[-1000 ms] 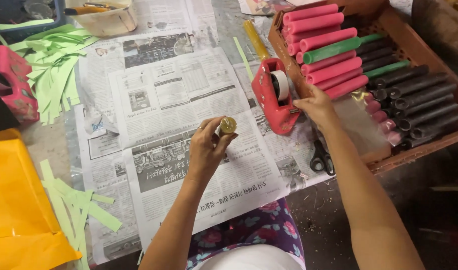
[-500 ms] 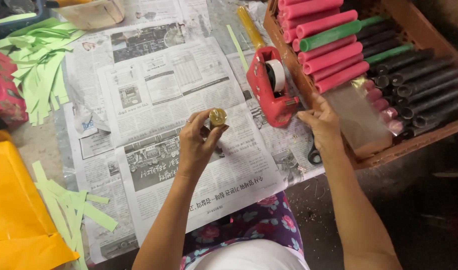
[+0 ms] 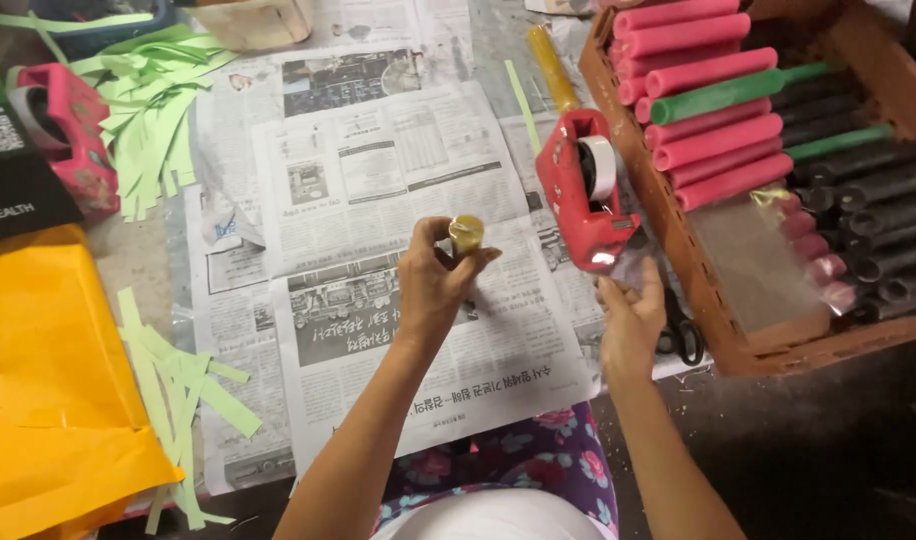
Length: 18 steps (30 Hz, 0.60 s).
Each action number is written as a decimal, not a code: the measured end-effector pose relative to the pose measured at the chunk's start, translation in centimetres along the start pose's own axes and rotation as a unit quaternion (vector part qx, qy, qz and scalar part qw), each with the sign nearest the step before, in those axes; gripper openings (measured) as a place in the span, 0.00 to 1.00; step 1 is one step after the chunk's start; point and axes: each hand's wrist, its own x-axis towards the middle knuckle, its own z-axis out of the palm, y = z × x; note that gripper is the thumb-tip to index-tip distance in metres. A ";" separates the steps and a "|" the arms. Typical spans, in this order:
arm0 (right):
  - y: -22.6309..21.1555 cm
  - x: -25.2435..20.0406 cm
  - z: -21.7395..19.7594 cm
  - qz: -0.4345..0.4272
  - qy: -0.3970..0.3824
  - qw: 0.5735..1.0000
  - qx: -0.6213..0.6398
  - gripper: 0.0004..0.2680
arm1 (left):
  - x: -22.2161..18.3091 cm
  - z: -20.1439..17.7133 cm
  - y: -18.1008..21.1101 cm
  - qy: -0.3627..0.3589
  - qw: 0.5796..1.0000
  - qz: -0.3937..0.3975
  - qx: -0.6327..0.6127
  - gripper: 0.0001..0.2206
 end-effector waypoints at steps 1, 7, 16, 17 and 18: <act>-1.5 -1.2 1.0 -0.001 -0.003 1.000 -0.001 0.29 | -0.1 -0.3 0.7 0.003 1.000 0.000 0.000 0.28; -9.5 -6.5 9.2 -0.138 -0.214 0.964 0.078 0.26 | 0.5 -0.6 0.1 -0.052 0.994 0.091 0.040 0.26; -8.1 -5.2 14.6 -0.148 -0.304 0.931 0.136 0.22 | 1.8 -0.4 -0.8 -0.083 0.996 -0.001 -0.040 0.26; -8.1 -5.1 14.7 -0.155 -0.304 0.931 0.128 0.22 | 1.9 -0.5 -0.6 -0.097 0.994 -0.004 -0.060 0.28; -8.2 -5.0 14.8 -0.162 -0.304 0.931 0.120 0.22 | 1.9 -0.6 -0.4 -0.110 0.991 -0.006 -0.079 0.31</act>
